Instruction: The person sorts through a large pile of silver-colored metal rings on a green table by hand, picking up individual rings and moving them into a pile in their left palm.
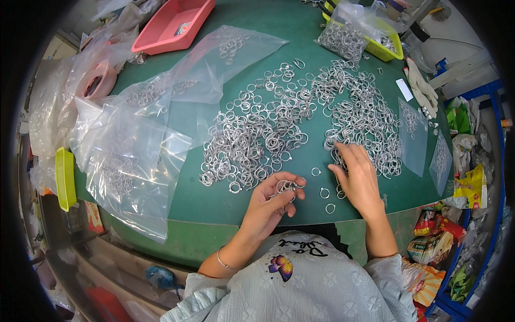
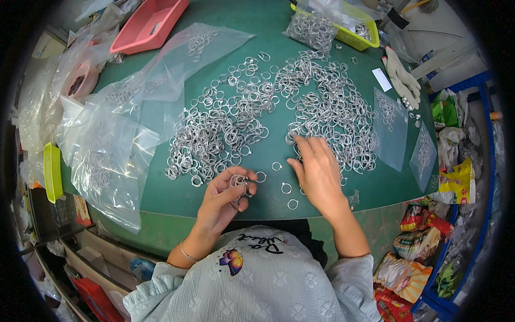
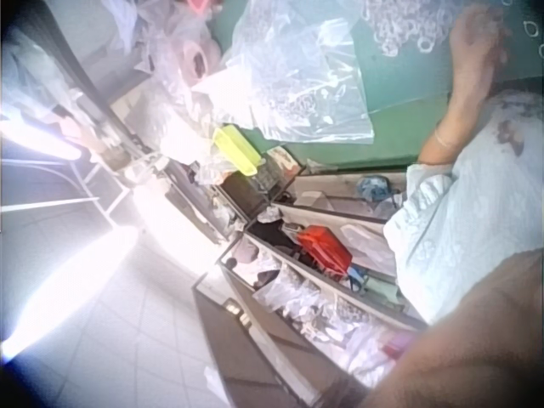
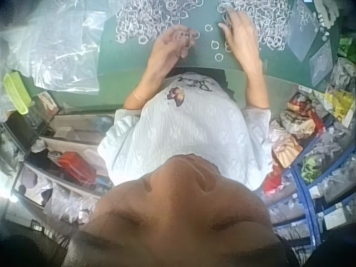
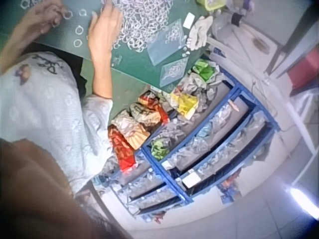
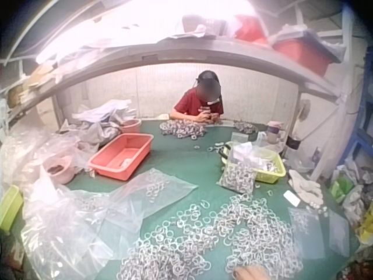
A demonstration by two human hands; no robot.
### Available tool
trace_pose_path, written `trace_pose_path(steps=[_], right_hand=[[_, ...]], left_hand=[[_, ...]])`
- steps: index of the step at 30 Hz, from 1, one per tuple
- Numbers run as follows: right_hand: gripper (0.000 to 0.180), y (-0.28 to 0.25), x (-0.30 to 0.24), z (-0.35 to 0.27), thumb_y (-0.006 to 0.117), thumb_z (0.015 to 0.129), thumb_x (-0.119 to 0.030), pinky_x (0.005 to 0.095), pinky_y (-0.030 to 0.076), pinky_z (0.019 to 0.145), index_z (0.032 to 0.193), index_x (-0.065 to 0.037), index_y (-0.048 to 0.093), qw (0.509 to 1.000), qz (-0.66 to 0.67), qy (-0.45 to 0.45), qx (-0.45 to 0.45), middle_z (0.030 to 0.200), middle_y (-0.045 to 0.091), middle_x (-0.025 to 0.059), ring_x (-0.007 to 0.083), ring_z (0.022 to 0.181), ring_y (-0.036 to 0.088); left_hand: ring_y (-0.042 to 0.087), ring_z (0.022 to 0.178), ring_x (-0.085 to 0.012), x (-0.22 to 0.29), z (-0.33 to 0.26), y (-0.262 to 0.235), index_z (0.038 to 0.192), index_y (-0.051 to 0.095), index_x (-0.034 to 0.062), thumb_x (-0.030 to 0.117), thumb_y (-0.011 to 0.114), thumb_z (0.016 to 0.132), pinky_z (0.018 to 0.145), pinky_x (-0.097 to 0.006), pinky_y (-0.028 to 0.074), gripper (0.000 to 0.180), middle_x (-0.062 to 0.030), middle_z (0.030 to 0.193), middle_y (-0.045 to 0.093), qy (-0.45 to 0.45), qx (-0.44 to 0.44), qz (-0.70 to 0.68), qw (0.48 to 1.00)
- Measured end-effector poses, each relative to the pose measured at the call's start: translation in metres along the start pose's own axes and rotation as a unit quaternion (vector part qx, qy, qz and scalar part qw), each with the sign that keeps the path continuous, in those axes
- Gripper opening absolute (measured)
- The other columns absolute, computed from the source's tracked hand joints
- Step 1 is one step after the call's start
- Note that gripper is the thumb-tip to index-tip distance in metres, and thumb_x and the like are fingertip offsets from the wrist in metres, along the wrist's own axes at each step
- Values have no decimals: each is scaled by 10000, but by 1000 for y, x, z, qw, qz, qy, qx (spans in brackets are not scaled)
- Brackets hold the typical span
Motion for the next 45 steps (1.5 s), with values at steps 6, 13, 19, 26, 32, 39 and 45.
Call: trace_pose_path(steps=[6, 13, 19, 26, 32, 39, 45], right_hand=[[327, 28, -16, 39, 697, 730, -72, 402, 435, 812, 1032, 6, 599, 991, 6, -131, -20, 1001, 561, 134, 317, 944, 534], [256, 36, -13, 48, 714, 723, -71, 365, 452, 751, 950, 0, 621, 989, 27, -100, -102, 903, 600, 92, 259, 856, 573], [191, 26, -20, 27, 689, 771, -43, 310, 476, 618, 948, 7, 641, 971, 213, 8, -107, 772, 626, 113, 189, 666, 615], [212, 14, -8, 36, 695, 777, -48, 253, 434, 579, 986, -42, 657, 972, 225, 7, -67, 766, 647, 73, 132, 675, 599], [218, 24, -10, 24, 684, 793, -58, 231, 431, 585, 1009, -42, 661, 923, 350, 62, -146, 742, 630, 16, 65, 681, 553], [230, 18, -34, 12, 709, 762, -78, 296, 446, 704, 986, -46, 669, 939, 287, -23, -187, 824, 605, 53, 178, 798, 571], [178, 4, -12, 18, 733, 718, -114, 360, 403, 773, 848, -27, 651, 996, 27, -79, -39, 887, 555, 76, 256, 874, 517]], left_hand=[[443, 659, -94, -29, -4, -5, 1203, 509, 22, 162, 485, 951, 450, -180, 344, 290, -50, 917, 534, -136, -46, -210, 967], [485, 809, -134, -28, -3, -12, 1309, 442, -2, 53, 498, 872, 542, -217, 399, 443, -99, 1148, 561, -112, -14, -199, 974], [503, 742, -146, -26, 2, -1, 1296, 449, -10, 37, 463, 847, 524, -222, 388, 452, -125, 1125, 579, -184, 32, -149, 971], [465, 623, -129, -25, 0, -16, 1269, 481, -18, 27, 449, 858, 452, -198, 334, 414, -140, 947, 594, -119, 20, -94, 988], [431, 615, -122, -12, 1, -14, 1260, 491, -23, 183, 433, 969, 441, -193, 304, 361, -108, 895, 584, -59, 43, 11, 997], [629, 865, -159, -19, 4, -3, 1196, 542, -8, 316, 464, 978, 616, -245, 535, 398, -131, 1020, 641, -172, 16, -86, 981], [567, 545, -127, -41, -7, -8, 1012, 610, 4, 253, 492, 970, 438, -196, 438, 278, -100, 789, 646, -212, -121, -195, 950]])
Point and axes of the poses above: each hand's wrist, its own z-axis towards the middle knuckle, its own y-axis out of the palm, x = y × z, the point moved 7 cm from there along z, towards the middle knuckle
